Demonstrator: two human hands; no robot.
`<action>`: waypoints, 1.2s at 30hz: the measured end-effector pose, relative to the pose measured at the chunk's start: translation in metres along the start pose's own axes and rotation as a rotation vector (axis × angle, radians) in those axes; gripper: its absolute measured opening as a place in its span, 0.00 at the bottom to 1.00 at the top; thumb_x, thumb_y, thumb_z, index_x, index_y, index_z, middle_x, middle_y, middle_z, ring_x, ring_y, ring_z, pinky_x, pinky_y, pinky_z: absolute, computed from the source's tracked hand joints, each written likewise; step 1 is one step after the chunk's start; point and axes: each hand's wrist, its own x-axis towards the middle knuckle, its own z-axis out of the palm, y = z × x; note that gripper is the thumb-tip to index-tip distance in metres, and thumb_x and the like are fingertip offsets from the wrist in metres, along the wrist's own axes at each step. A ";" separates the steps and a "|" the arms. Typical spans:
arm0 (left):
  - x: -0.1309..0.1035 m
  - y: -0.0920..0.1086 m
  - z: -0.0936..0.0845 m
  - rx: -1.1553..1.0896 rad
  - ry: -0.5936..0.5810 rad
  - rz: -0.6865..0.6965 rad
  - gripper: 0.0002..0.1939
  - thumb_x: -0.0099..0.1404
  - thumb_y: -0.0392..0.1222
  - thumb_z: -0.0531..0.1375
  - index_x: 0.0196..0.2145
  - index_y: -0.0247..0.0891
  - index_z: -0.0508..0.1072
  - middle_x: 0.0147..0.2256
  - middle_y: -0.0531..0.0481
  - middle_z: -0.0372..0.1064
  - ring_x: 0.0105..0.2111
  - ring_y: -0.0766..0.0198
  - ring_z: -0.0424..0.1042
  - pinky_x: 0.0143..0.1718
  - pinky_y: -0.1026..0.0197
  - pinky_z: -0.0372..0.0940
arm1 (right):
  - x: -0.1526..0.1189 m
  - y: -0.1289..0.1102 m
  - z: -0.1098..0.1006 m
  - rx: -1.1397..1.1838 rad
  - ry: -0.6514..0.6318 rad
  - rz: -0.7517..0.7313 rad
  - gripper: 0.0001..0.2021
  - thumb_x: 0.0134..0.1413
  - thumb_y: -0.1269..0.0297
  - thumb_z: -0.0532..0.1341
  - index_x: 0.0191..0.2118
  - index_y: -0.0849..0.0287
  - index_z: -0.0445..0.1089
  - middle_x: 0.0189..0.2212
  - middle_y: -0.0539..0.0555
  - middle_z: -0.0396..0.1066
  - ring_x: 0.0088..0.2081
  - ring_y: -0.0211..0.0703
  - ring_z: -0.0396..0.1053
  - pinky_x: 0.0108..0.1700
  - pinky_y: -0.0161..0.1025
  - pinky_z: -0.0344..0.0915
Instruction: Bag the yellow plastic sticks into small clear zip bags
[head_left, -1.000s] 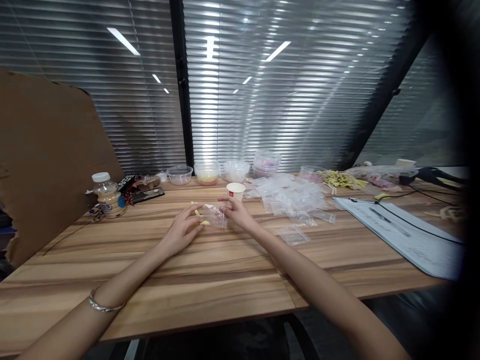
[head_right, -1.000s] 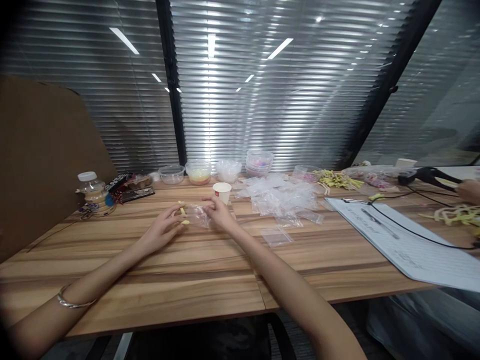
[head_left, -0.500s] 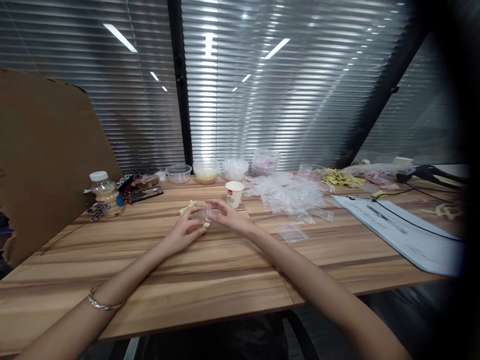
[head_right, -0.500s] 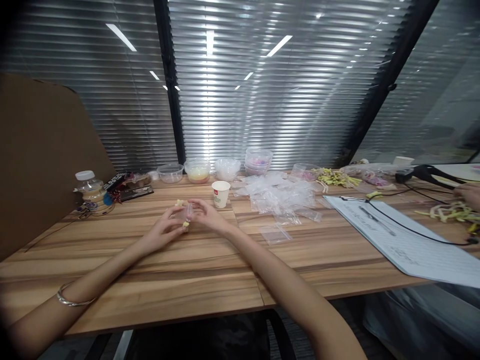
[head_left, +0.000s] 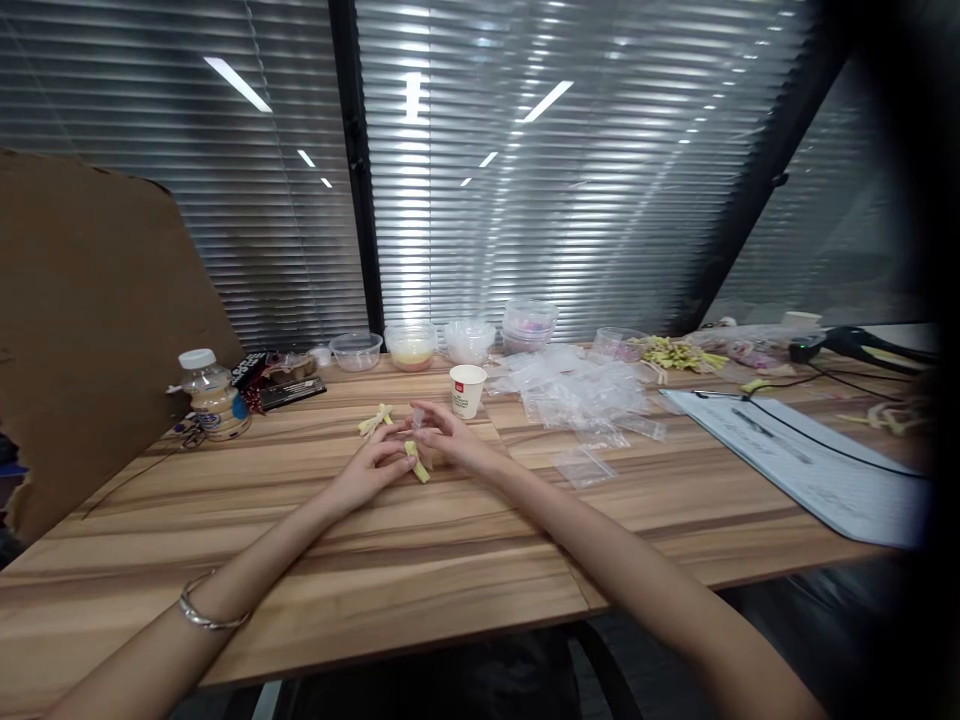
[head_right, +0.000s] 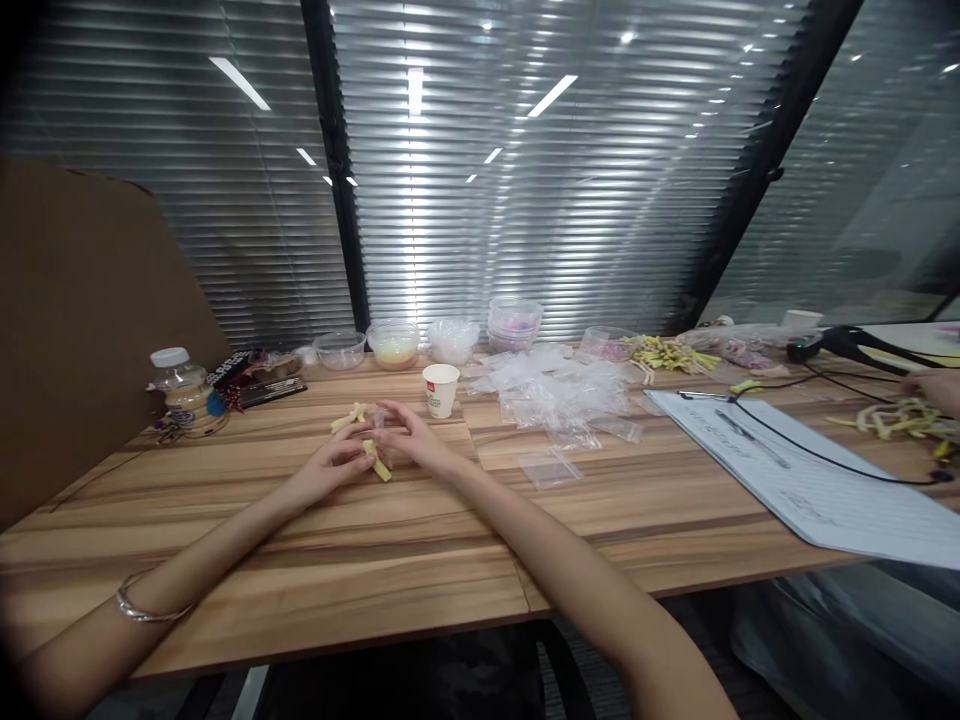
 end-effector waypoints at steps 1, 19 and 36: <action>0.000 0.000 0.000 -0.013 0.020 -0.010 0.15 0.63 0.51 0.57 0.39 0.42 0.77 0.59 0.46 0.55 0.60 0.53 0.51 0.63 0.50 0.44 | 0.001 0.001 -0.002 0.002 0.040 -0.008 0.27 0.54 0.56 0.60 0.59 0.50 0.57 0.55 0.55 0.60 0.55 0.43 0.60 0.57 0.43 0.59; 0.002 -0.006 -0.003 -0.574 0.497 -0.260 0.25 0.54 0.47 0.64 0.48 0.38 0.64 0.32 0.53 0.67 0.30 0.67 0.72 0.36 0.61 0.70 | -0.004 -0.005 -0.003 -0.569 0.019 -0.152 0.16 0.58 0.52 0.56 0.48 0.53 0.67 0.48 0.54 0.64 0.52 0.43 0.60 0.57 0.44 0.55; 0.001 -0.003 -0.003 -0.468 0.598 -0.227 0.21 0.54 0.49 0.64 0.42 0.35 0.67 0.41 0.44 0.71 0.37 0.60 0.74 0.41 0.55 0.70 | -0.009 -0.001 0.002 -0.831 0.018 -0.202 0.33 0.49 0.61 0.64 0.61 0.52 0.54 0.55 0.56 0.61 0.57 0.51 0.56 0.57 0.48 0.54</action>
